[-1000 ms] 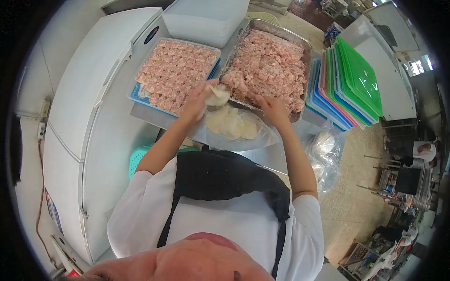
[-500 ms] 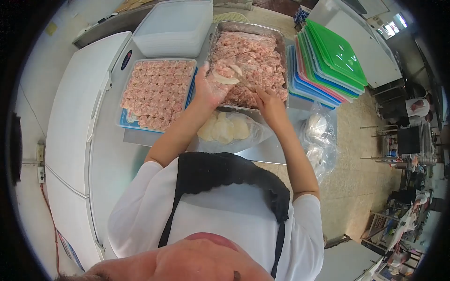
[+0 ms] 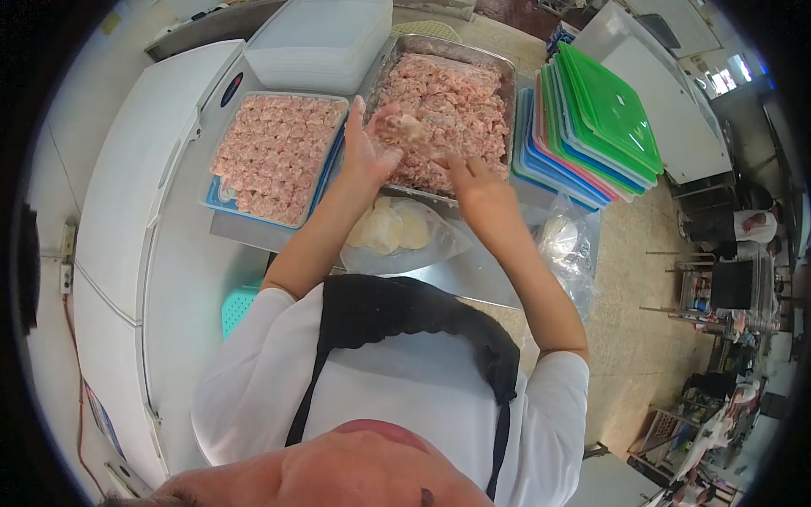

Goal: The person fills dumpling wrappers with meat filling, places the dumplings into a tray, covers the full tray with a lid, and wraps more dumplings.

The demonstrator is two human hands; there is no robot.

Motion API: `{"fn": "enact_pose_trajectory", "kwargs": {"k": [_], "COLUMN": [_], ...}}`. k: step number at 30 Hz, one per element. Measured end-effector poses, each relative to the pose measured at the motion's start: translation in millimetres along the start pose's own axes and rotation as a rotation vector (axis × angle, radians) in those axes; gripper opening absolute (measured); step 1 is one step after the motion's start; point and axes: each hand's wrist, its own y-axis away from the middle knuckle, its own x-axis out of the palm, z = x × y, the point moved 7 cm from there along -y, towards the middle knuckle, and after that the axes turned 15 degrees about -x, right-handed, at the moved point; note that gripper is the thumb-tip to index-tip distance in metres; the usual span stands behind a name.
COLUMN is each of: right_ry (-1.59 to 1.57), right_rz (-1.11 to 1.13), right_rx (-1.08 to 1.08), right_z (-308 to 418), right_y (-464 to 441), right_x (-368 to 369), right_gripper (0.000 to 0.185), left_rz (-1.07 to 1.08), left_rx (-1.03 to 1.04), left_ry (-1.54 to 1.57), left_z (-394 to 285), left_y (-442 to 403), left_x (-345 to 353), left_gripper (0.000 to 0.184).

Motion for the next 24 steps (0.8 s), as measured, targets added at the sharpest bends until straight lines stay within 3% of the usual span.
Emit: {"fn": "enact_pose_trajectory", "kwargs": {"k": [1, 4, 7, 10, 13, 16, 18, 20, 22, 24], "right_ry": [-0.032, -0.082, -0.497, -0.780, -0.986, -0.941, -0.819, -0.661, -0.562, -0.388], "right_rz": [-0.036, -0.111, -0.245, -0.142, 0.026, 0.081, 0.019, -0.108, -0.208, -0.204], "right_rx": [-0.026, -0.142, -0.025, 0.165, 0.265, 0.224, 0.129, -0.005, -0.147, -0.182], "right_z": [-2.9, -21.1, -60.2, -78.9, -79.5, -80.9, -83.9, -85.9, -77.4, -74.5], "right_y": [0.0, 3.0, 16.7, 25.6, 32.3, 38.5, 38.1, 39.0, 33.0, 31.5], "right_x": [7.5, -4.1, -10.3, -1.5, -10.4, -24.2, -29.3, -23.5, -14.5, -12.7], "right_gripper": [0.019, 0.023, 0.030, 0.035, 0.034, 0.032, 0.031, 0.031, 0.028, 0.025], "left_rz": [0.168, -0.298, -0.126, -0.136, -0.248, -0.239, -0.160, -0.112, -0.096, -0.168], "left_rx": [-0.031, 0.109, 0.049, 0.089, 0.542, 0.442, 0.122, 0.015, 0.091, 0.073], "left_ry": [0.020, 0.113, -0.202, -0.655, -1.731, -1.798, -1.302, -0.869, -0.511, -0.420], "left_z": [0.2, 7.5, 9.3, 20.4, 14.5, 25.0, 28.3, 32.0, 39.3, 40.3], "left_y": [-9.8, 20.4, 26.6, 39.8, 56.7, 58.8, 47.2, 39.1, 37.4, 36.6], "left_x": [-9.4, 25.8, 42.8, 67.5, 116.4, 132.8, 102.6, 84.3, 97.5, 89.2], "left_gripper": [0.061, 0.051, 0.046, 0.050, 0.060, 0.062, 0.058, 0.055, 0.056, 0.057]}}
